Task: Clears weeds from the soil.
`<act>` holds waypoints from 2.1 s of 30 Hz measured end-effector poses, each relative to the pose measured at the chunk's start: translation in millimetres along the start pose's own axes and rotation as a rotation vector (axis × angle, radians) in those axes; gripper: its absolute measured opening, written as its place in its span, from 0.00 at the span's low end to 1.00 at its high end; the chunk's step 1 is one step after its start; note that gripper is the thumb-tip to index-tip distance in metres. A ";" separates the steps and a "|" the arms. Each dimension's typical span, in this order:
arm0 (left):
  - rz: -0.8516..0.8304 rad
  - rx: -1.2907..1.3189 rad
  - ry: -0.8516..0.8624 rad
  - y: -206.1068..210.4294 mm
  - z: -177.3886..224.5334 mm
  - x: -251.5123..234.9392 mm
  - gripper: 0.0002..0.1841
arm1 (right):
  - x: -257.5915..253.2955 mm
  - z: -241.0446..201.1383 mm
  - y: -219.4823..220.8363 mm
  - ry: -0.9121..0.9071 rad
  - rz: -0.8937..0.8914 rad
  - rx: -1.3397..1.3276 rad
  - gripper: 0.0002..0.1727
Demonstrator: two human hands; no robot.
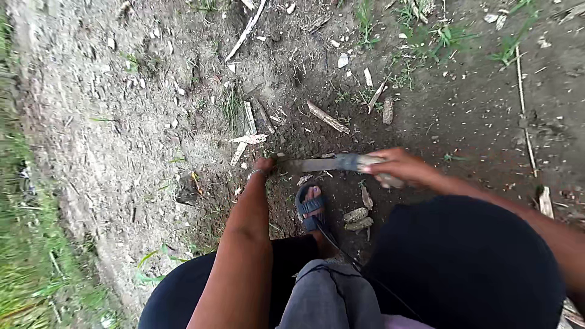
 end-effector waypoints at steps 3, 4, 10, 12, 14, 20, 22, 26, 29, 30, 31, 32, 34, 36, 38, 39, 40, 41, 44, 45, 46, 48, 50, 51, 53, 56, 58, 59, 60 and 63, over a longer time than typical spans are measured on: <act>-0.016 -0.059 0.016 7.5 4.9 -2.4 0.30 | -30.7 -1.6 32.1 -0.073 -0.019 0.022 0.20; -0.012 -0.085 0.004 12.4 2.3 -2.1 0.29 | -31.4 7.3 36.3 -0.092 -0.021 0.011 0.21; 0.013 -0.113 0.059 15.5 -10.3 4.0 0.28 | 2.2 31.9 15.3 -0.299 0.036 0.046 0.30; -0.030 -0.156 0.012 5.4 -27.6 7.8 0.29 | 24.2 32.6 -13.1 -0.287 0.086 0.018 0.30; -0.066 -0.184 0.025 3.5 -30.3 12.0 0.32 | 44.5 43.8 -55.9 -0.248 0.130 -0.018 0.30; -0.133 -0.092 0.126 52.9 -23.8 10.6 0.31 | 164.2 116.7 -116.4 0.006 0.569 -0.315 0.29; -0.108 -0.102 0.086 50.3 -26.1 14.3 0.29 | 215.6 157.4 -102.6 0.097 0.730 -0.526 0.27; 0.013 -0.095 0.090 38.3 0.7 7.0 0.29 | 291.1 224.6 -92.1 0.010 0.677 -0.851 0.16; 0.081 0.095 0.209 22.7 72.4 22.1 0.26 | 298.7 223.5 -101.4 0.019 0.730 -0.781 0.20; 0.094 0.123 0.293 15.9 107.7 31.6 0.26 | 282.8 210.8 -103.8 0.036 0.791 -0.703 0.22; 0.100 0.154 0.388 10.6 144.4 44.2 0.25 | 259.3 191.6 -105.4 0.047 0.840 -0.601 0.23; 0.101 0.148 0.479 8.1 180.5 60.0 0.25 | 231.8 170.5 -105.7 0.042 0.853 -0.473 0.23; 0.127 0.028 0.679 15.2 248.0 103.2 0.24 | 174.4 147.7 -107.9 0.002 0.846 -0.299 0.25; 0.175 -0.209 0.902 40.0 301.9 160.9 0.22 | 147.8 137.4 -103.1 0.014 0.844 -0.259 0.28; 0.224 -0.388 1.120 85.2 338.9 205.5 0.19 | 152.0 125.0 -92.8 -0.034 0.809 -0.164 0.34; 0.256 -0.437 1.194 109.5 353.4 213.9 0.19 | 158.0 115.7 -88.0 -0.073 0.753 -0.008 0.36; 0.290 -0.484 1.210 128.8 364.4 211.7 0.21 | 162.7 111.2 -84.8 -0.113 0.705 0.181 0.36; 0.302 -0.509 1.167 140.7 369.2 202.3 0.23 | 167.6 117.2 -84.5 -0.126 0.725 0.322 0.30; 0.314 -0.502 1.003 138.6 348.3 155.3 0.37 | 199.6 170.9 -85.4 0.107 1.087 0.206 0.21; 0.352 -0.504 1.007 130.3 332.7 142.6 0.40 | 226.5 176.7 -88.8 0.284 0.865 0.042 0.19; 0.402 -0.507 1.018 120.4 314.4 130.5 0.40 | 251.4 187.0 -93.4 0.286 0.809 -0.043 0.14; 0.446 -0.527 0.956 100.7 275.6 105.9 0.32 | 281.3 223.4 -93.8 -0.104 0.964 -0.325 0.17; 0.399 -0.544 0.771 83.0 234.6 84.2 0.28 | 288.0 243.0 -88.1 -0.101 0.913 -0.647 0.22; 0.373 -0.530 0.663 75.0 215.7 75.4 0.29 | 280.5 246.3 -88.3 -0.078 0.890 -0.760 0.22; 0.350 -0.434 0.482 61.8 184.6 66.1 0.31 | 247.0 224.1 -97.6 -0.046 0.852 -0.735 0.22; 0.363 -0.257 0.355 51.3 163.1 72.4 0.29 | 146.0 150.2 -111.4 -0.088 0.706 -0.424 0.28; 0.403 -0.170 0.415 53.5 171.3 85.4 0.28 | 89.3 117.1 -106.0 -0.100 0.633 -0.338 0.26; 0.414 -0.158 0.481 60.2 180.7 93.4 0.26 | 75.6 111.1 -103.4 -0.098 0.579 -0.295 0.27; 0.404 -0.184 0.564 74.9 189.8 101.9 0.26 | 69.3 109.1 -98.5 -0.083 0.515 -0.233 0.29; 0.362 -0.371 0.815 152.0 207.5 136.0 0.35 | 56.7 104.8 -77.0 0.011 0.371 -0.100 0.43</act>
Point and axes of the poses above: each hand's wrist, its own x-axis away from the middle knuckle, its own y-axis out of the palm, z = x × y, the point moved 8 cm from there along -x, towards the middle knuckle, and after that the axes turned 7 degrees about z, right-handed, at the moved point
